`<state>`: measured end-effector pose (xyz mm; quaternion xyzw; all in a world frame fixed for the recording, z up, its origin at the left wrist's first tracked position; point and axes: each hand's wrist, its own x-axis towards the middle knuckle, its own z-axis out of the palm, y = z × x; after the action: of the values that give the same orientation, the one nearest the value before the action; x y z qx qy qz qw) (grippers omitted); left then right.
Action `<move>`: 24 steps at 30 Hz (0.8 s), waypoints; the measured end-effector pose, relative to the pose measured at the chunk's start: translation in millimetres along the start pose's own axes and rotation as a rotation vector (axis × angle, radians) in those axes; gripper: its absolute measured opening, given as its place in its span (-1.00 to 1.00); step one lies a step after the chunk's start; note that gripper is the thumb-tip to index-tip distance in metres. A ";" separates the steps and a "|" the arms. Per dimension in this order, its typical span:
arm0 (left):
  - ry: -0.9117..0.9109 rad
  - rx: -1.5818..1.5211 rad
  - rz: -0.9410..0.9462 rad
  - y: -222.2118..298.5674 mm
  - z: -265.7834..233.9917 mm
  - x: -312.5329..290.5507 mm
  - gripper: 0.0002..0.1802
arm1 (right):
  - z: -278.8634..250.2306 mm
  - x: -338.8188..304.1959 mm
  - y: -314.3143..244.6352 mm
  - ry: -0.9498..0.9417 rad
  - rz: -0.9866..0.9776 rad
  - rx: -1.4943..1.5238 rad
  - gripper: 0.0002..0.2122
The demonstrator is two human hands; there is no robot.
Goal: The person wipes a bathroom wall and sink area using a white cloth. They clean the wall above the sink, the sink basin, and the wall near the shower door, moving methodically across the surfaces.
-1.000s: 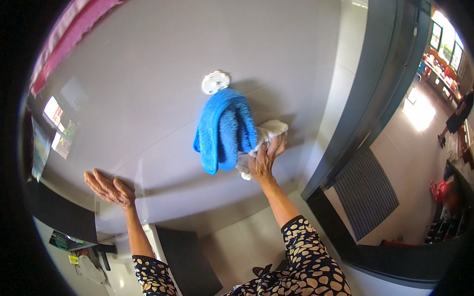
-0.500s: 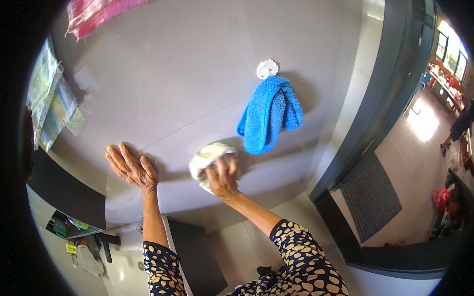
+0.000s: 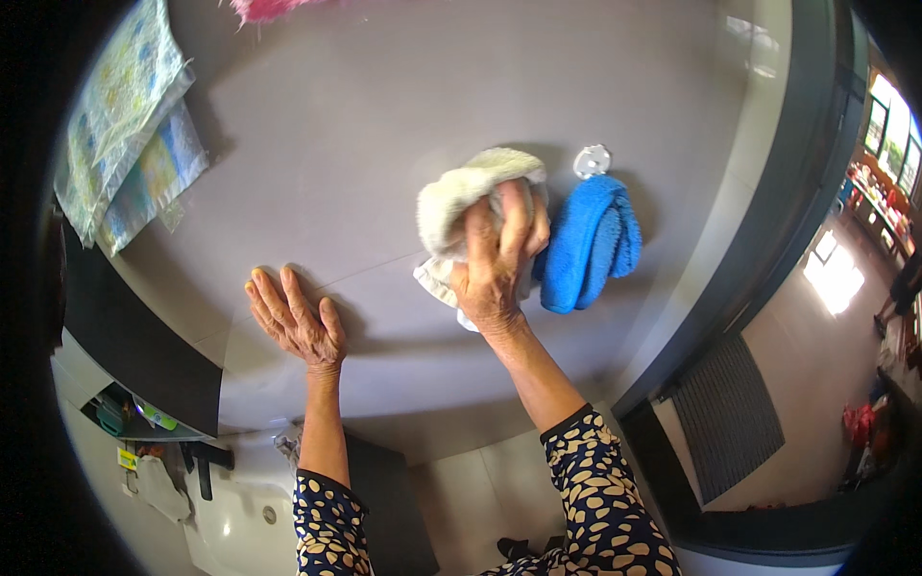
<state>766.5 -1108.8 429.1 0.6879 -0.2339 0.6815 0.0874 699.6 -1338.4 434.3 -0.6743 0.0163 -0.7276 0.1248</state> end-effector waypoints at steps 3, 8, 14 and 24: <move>-0.017 -0.021 -0.023 3.2 1.7 -3.7 -0.37 | -2.4 -8.0 -21.0 -0.086 -0.139 -0.081 -0.59; -0.072 -0.091 -0.061 1.5 -1.8 -2.7 -0.32 | 3.2 -72.7 -34.8 -0.242 -0.422 -0.029 -0.73; -0.252 -0.300 -0.069 -1.9 -25.5 1.3 -0.27 | -3.4 -10.6 -8.9 -0.327 -0.632 0.037 -0.72; -0.453 -0.605 -0.614 3.4 -106.9 -89.9 -0.27 | 37.4 53.2 -85.1 -0.100 -0.466 -0.005 -0.65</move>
<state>672.6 -1046.6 346.4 0.7999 -0.2206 0.3590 0.4274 719.7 -1261.5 506.0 -0.6953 -0.1441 -0.7025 -0.0474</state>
